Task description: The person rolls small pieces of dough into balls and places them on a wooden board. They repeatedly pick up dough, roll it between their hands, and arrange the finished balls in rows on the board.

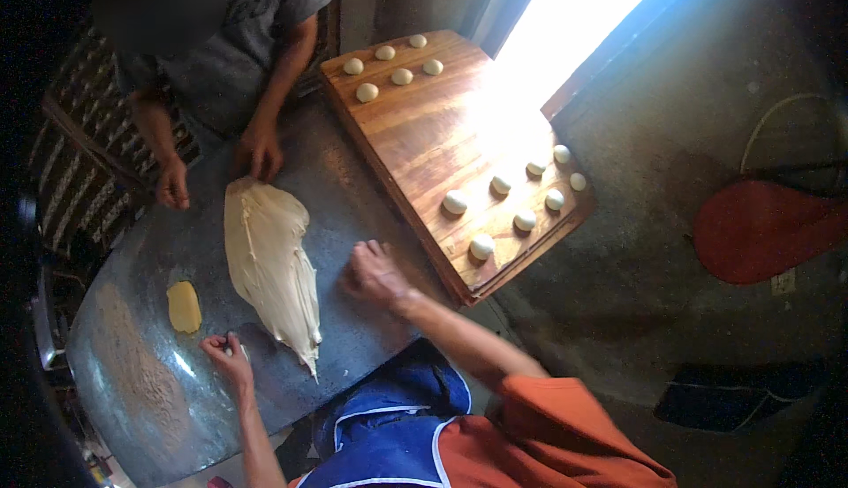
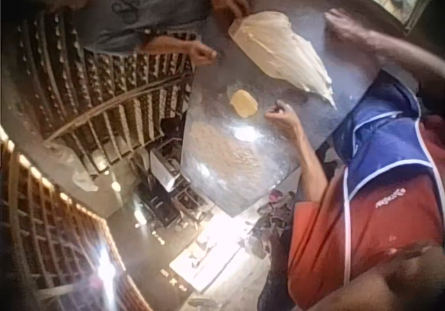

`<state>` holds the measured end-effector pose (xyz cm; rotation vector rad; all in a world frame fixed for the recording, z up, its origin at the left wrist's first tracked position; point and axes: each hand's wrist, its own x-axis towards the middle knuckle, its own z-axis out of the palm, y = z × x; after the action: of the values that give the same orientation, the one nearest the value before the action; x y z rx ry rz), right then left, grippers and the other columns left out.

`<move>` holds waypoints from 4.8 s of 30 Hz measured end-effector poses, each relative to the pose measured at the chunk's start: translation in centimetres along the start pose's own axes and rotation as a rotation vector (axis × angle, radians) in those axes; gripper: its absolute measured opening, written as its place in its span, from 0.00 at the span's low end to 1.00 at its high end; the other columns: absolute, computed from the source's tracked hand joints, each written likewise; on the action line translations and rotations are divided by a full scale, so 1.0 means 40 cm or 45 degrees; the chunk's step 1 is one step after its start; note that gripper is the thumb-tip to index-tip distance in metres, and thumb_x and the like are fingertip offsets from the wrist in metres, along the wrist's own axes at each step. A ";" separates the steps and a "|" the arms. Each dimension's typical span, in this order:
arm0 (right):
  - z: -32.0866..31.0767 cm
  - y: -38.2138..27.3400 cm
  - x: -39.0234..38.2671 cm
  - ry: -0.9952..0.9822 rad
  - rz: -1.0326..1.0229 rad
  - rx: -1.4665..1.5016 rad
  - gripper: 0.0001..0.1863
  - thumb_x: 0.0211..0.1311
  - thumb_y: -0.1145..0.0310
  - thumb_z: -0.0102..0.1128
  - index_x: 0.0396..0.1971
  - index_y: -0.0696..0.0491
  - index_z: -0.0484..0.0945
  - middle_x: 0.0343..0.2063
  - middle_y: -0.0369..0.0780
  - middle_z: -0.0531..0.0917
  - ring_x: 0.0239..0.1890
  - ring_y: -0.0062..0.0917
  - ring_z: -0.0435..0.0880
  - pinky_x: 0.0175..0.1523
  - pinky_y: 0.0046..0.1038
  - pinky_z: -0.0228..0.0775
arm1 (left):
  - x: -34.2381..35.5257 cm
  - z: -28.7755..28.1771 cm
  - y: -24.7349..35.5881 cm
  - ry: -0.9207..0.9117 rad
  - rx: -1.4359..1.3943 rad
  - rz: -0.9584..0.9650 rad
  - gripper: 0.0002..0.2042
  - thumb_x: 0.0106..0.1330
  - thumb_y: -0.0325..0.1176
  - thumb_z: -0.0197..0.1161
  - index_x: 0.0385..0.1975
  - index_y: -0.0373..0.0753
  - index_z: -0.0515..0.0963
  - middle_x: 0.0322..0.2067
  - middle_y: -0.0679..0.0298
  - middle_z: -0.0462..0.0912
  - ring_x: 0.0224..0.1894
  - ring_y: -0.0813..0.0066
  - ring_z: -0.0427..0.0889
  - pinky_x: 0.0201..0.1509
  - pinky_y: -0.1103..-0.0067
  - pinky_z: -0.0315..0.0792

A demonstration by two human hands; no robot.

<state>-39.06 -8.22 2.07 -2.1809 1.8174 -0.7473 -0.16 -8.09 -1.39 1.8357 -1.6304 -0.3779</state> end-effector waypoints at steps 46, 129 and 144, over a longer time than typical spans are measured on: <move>0.004 -0.224 -0.030 -0.277 -0.381 -0.242 0.35 0.65 0.52 0.67 0.70 0.48 0.73 0.78 0.49 0.57 0.81 0.45 0.50 0.77 0.61 0.43 | -0.089 -0.165 0.198 -0.523 -0.286 0.060 0.13 0.58 0.26 0.76 0.41 0.37 0.82 0.42 0.58 0.79 0.43 0.62 0.83 0.48 0.67 0.78; -0.397 0.075 -0.148 0.170 0.265 0.788 0.60 0.47 0.70 0.85 0.76 0.59 0.51 0.51 0.44 0.82 0.54 0.35 0.81 0.59 0.37 0.74 | -0.159 -0.134 0.365 -0.395 -0.127 -0.200 0.50 0.46 0.31 0.85 0.72 0.38 0.64 0.69 0.53 0.70 0.74 0.55 0.65 0.74 0.59 0.63; 0.002 -0.156 -0.060 -1.012 0.884 1.935 0.22 0.78 0.59 0.59 0.60 0.60 0.75 0.44 0.42 0.85 0.44 0.32 0.85 0.53 0.34 0.80 | -0.102 0.029 0.395 0.107 -0.178 0.213 0.16 0.53 0.20 0.73 0.43 0.38 0.86 0.37 0.59 0.84 0.41 0.56 0.87 0.45 0.67 0.81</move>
<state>-33.94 -4.53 4.29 -0.5926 0.8276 -0.5765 -13.89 -4.79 6.87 1.5793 -1.6431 -0.3282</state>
